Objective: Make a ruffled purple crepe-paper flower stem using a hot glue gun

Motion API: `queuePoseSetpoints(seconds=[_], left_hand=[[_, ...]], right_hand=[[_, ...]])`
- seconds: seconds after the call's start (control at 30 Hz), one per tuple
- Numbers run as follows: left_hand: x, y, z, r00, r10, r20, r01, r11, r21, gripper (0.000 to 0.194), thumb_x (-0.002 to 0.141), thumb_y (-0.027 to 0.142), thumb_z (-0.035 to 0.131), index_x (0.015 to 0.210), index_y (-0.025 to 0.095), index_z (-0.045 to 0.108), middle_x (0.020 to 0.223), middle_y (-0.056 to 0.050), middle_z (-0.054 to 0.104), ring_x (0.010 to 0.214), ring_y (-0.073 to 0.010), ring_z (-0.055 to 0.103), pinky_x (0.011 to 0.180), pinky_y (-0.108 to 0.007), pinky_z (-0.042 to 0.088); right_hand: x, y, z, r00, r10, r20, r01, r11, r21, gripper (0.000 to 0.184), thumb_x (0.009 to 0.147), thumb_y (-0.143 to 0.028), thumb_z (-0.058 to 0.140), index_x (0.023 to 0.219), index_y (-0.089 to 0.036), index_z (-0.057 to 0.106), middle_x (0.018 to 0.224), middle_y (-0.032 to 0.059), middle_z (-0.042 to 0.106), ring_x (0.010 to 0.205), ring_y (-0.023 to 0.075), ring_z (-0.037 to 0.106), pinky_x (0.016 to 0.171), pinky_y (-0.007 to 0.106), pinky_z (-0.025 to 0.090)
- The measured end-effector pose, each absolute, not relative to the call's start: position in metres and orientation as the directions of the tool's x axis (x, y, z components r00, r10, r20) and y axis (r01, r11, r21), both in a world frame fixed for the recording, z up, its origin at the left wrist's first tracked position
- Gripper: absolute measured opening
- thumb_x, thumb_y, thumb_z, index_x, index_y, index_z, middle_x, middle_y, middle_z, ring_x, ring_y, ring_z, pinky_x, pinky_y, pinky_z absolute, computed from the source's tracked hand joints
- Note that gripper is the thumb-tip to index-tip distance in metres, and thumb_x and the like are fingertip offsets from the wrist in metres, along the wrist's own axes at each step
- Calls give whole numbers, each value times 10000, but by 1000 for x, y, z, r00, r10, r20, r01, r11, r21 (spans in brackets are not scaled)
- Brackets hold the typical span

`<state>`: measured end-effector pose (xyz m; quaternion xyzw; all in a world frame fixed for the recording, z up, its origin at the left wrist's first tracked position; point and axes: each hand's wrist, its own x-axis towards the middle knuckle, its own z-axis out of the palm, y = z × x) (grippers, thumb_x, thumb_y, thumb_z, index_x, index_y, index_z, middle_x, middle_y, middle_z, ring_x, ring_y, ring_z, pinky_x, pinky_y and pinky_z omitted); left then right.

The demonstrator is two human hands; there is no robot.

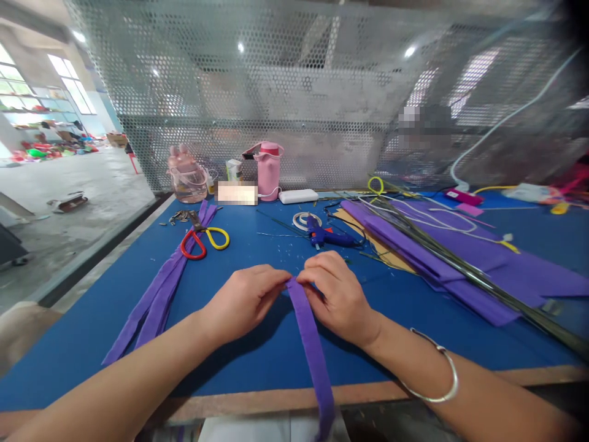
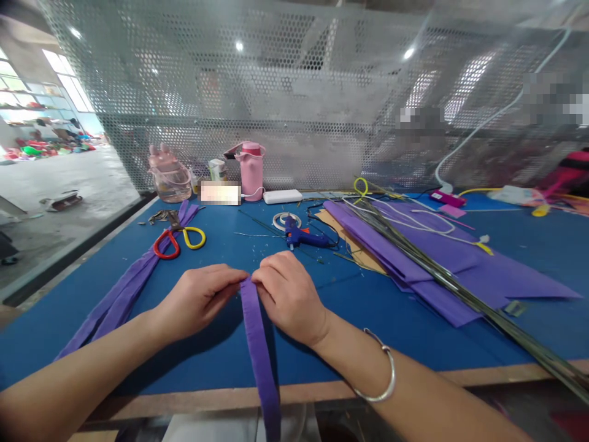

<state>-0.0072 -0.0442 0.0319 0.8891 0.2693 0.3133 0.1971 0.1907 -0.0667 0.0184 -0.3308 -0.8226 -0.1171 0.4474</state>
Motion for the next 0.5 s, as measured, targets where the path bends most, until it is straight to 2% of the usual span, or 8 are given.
queuePoseSetpoints(seconds=[0.1, 0.17, 0.27, 0.33, 0.4, 0.5], left_hand=[[-12, -37, 31, 659, 555, 507, 372, -827, 422, 360, 895, 114, 404, 1141, 205, 651, 1024, -88, 684, 899, -164, 639, 805, -259, 506], [-14, -34, 31, 666, 552, 502, 378, -829, 412, 387, 869, 104, 425, 1178, 200, 636, 1054, -90, 677, 925, -170, 635, 832, -270, 505], [-14, -34, 34, 639, 642, 423, 401, -748, 530, 452, 851, 158, 484, 1297, 175, 555, 1099, -90, 682, 960, -195, 637, 880, -306, 495], [-12, -35, 36, 584, 722, 372, 429, -663, 613, 437, 897, 228, 454, 1322, 168, 534, 1173, -94, 666, 1026, -212, 624, 924, -328, 470], [-9, -36, 36, 588, 745, 316, 444, -624, 643, 371, 943, 293, 396, 1206, 177, 631, 1095, -78, 700, 969, -207, 641, 872, -305, 478], [-6, -36, 37, 666, 715, 213, 450, -613, 649, 337, 946, 326, 407, 981, 193, 715, 765, -22, 706, 666, -157, 621, 654, -240, 466]], right_hand=[[193, -62, 18, -386, 499, 776, 646, 746, -158, 189, 907, -183, 505, 1091, -183, 550, 976, 104, 644, 899, 214, 616, 753, 362, 537], [196, -60, 17, -429, 531, 731, 651, 743, -158, 219, 918, -160, 485, 1128, -179, 544, 969, 97, 666, 880, 202, 635, 753, 348, 549], [199, -58, 17, -478, 490, 729, 652, 754, -79, 182, 914, -103, 468, 1006, -168, 610, 865, 79, 685, 815, 188, 643, 742, 330, 555], [199, -58, 17, -495, 421, 760, 650, 760, 1, 174, 907, -95, 478, 961, -144, 636, 851, 94, 691, 814, 193, 647, 744, 327, 559], [197, -59, 17, -523, 373, 766, 644, 762, 68, 178, 912, -107, 480, 939, -124, 656, 849, 107, 697, 812, 200, 653, 739, 324, 561], [194, -61, 16, -543, 376, 751, 647, 758, 88, 216, 930, -134, 458, 893, -123, 670, 822, 103, 697, 784, 196, 655, 716, 314, 560]])
